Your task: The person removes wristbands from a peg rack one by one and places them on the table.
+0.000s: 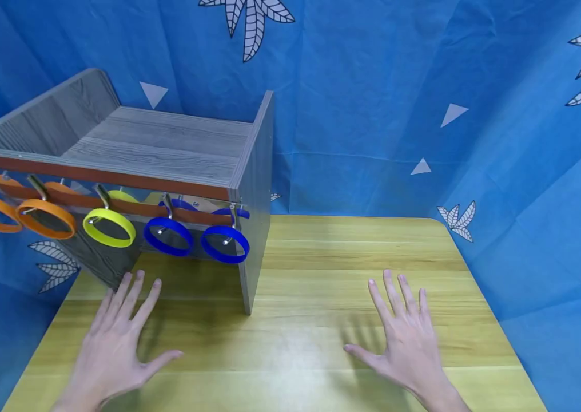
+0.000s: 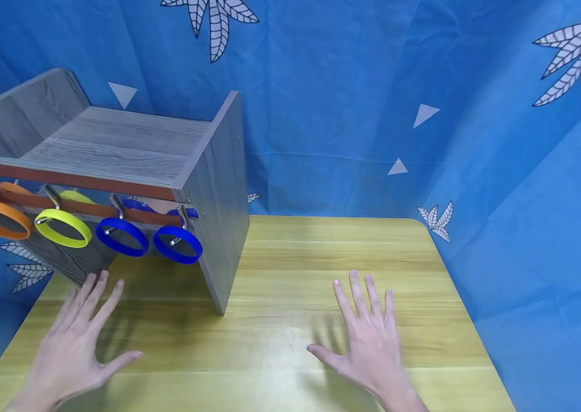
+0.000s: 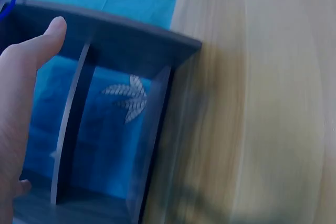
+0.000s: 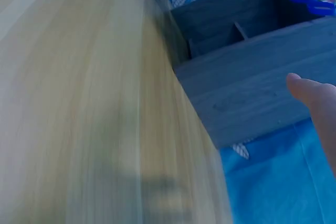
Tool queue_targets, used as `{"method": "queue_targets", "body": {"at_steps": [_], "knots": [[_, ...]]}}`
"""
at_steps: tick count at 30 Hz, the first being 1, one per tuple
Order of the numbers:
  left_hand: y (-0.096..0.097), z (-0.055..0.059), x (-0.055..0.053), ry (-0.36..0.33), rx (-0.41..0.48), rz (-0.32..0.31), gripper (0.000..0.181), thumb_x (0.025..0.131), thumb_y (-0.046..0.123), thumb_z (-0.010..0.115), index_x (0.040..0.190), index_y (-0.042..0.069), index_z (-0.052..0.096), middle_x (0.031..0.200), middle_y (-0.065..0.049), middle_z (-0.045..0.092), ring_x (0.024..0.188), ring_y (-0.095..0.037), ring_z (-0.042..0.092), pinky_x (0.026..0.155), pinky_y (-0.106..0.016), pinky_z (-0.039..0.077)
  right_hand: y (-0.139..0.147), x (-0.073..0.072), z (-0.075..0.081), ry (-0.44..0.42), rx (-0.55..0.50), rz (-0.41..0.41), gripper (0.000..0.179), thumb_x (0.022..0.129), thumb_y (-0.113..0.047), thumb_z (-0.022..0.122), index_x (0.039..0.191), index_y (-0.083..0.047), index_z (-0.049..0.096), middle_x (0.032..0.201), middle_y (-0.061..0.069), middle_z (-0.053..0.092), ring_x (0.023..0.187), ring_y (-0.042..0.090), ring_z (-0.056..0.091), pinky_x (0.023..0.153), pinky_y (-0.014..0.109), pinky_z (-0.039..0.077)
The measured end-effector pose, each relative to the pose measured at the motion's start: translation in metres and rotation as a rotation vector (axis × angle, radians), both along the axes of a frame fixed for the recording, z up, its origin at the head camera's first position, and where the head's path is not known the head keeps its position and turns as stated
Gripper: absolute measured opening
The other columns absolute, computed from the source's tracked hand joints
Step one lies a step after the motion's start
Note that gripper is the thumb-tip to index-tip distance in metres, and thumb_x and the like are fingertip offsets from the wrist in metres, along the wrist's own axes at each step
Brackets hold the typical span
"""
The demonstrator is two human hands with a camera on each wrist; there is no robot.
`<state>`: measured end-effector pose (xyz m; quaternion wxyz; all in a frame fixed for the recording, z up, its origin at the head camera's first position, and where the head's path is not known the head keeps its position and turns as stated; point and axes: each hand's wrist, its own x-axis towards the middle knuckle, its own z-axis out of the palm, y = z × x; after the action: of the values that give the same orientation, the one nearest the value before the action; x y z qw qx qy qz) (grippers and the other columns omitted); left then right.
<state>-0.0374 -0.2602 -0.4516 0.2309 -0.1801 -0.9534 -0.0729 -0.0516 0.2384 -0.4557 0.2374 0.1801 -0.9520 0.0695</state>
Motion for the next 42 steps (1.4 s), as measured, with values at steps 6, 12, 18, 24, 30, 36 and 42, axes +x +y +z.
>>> {"method": "queue_targets", "body": {"at_steps": [6, 12, 18, 24, 30, 36, 42], "knots": [[-0.019, -0.003, -0.001, 0.081, 0.133, -0.017, 0.114, 0.085, 0.096, 0.043, 0.165, 0.013, 0.036, 0.173, -0.019, 0.029, 0.168, -0.020, 0.013, 0.137, -0.019, -0.002, -0.020, -0.004, -0.003, 0.072, -0.080, 0.075, 0.110, 0.091, -0.093, 0.031, 0.162, -0.009, 0.040, 0.175, 0.015, 0.028, 0.168, 0.023, 0.009, 0.141, 0.038, -0.006], [-0.034, -0.009, -0.007, 0.314, 0.339, -0.083, 0.102, 0.089, 0.085, 0.056, 0.143, -0.001, 0.063, 0.152, -0.025, 0.059, 0.156, -0.005, 0.039, 0.126, -0.004, 0.023, -0.043, -0.008, -0.006, 0.118, -0.230, 0.193, 0.096, 0.097, -0.080, 0.047, 0.157, -0.005, 0.048, 0.166, 0.019, 0.043, 0.161, 0.025, 0.034, 0.140, 0.028, 0.012], [-0.048, -0.007, -0.013, 0.414, 0.510, -0.087, 0.095, 0.087, 0.076, 0.070, 0.132, -0.008, 0.068, 0.140, -0.024, 0.068, 0.143, 0.006, 0.051, 0.120, -0.003, 0.035, -0.067, -0.014, -0.006, 0.125, -0.393, 0.263, 0.086, 0.096, -0.068, 0.064, 0.152, -0.004, 0.055, 0.158, 0.018, 0.055, 0.136, 0.038, 0.062, 0.121, 0.036, 0.052], [-0.065, -0.007, -0.018, 0.412, 0.664, -0.061, 0.088, 0.086, 0.066, 0.079, 0.129, -0.010, 0.070, 0.138, -0.005, 0.072, 0.130, 0.012, 0.060, 0.111, -0.001, 0.043, -0.090, -0.025, -0.006, 0.131, -0.595, 0.385, 0.076, 0.093, -0.049, 0.080, 0.146, 0.001, 0.059, 0.147, 0.021, 0.064, 0.129, 0.037, 0.068, 0.122, 0.021, 0.046], [-0.077, -0.011, -0.024, 0.313, 0.868, -0.056, 0.052, 0.085, 0.004, 0.085, 0.129, -0.017, 0.066, 0.128, 0.016, 0.072, 0.113, 0.010, 0.069, 0.095, 0.000, 0.053, -0.116, -0.038, -0.011, 0.076, -0.788, 0.478, 0.062, 0.086, -0.019, 0.088, 0.138, 0.004, 0.063, 0.134, 0.025, 0.070, 0.119, 0.033, 0.071, 0.105, 0.021, 0.060], [-0.090, -0.020, -0.032, 0.264, 0.979, 0.062, 0.054, 0.078, -0.025, 0.074, 0.131, -0.015, 0.065, 0.122, 0.016, 0.074, 0.104, 0.007, 0.072, 0.089, -0.002, 0.057, -0.140, -0.047, -0.010, -0.030, -0.932, 0.501, 0.059, 0.079, 0.000, 0.088, 0.133, 0.002, 0.067, 0.127, 0.021, 0.073, 0.110, 0.028, 0.074, 0.090, 0.030, 0.068], [-0.096, -0.019, -0.037, 0.197, 1.034, 0.262, 0.051, 0.083, -0.022, 0.073, 0.131, -0.009, 0.067, 0.114, 0.024, 0.072, 0.101, 0.006, 0.071, 0.083, -0.003, 0.059, -0.161, -0.053, -0.006, -0.110, -1.023, 0.492, 0.049, 0.084, 0.002, 0.085, 0.130, 0.000, 0.069, 0.122, 0.020, 0.075, 0.107, 0.031, 0.076, 0.086, 0.031, 0.070]]}}
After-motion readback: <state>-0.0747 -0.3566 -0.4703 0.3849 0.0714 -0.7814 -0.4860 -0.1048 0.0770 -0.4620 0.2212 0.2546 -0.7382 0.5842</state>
